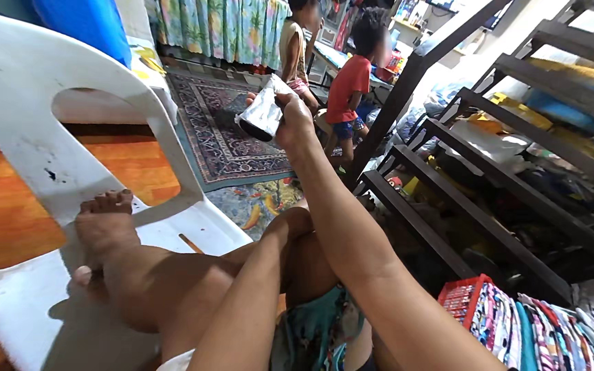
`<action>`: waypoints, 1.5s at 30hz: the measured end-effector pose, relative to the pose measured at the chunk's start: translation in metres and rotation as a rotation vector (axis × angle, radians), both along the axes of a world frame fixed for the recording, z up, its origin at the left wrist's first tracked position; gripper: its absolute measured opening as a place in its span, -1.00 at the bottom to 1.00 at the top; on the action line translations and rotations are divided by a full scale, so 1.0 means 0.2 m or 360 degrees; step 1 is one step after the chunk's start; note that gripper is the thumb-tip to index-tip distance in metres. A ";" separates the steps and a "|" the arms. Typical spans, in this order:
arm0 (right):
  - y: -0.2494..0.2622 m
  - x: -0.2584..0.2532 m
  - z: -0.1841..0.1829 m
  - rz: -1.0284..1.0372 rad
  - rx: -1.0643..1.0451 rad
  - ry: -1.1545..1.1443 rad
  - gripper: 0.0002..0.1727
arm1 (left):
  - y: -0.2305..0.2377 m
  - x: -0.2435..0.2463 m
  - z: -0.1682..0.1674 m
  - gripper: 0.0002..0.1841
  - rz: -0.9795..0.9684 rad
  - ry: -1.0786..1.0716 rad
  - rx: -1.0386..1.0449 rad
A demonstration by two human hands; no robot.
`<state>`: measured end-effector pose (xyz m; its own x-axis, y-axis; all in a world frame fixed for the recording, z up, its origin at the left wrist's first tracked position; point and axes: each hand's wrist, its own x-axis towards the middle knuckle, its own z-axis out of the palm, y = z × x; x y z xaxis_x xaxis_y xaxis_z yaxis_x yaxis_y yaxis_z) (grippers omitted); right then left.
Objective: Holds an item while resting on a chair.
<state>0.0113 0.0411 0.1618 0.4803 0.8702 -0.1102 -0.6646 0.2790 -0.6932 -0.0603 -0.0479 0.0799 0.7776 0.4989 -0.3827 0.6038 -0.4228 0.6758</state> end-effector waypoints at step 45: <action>-0.03 0.01 0.02 0.0062 -0.0028 -0.0068 -0.67 | 0.00 0.00 0.01 -0.67 -0.0021 0.0052 0.0031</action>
<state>0.0139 0.0354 0.1652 0.4507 0.8864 -0.1059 -0.6443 0.2409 -0.7258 -0.0594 -0.0484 0.0820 0.7714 0.4962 -0.3984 0.6197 -0.4436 0.6474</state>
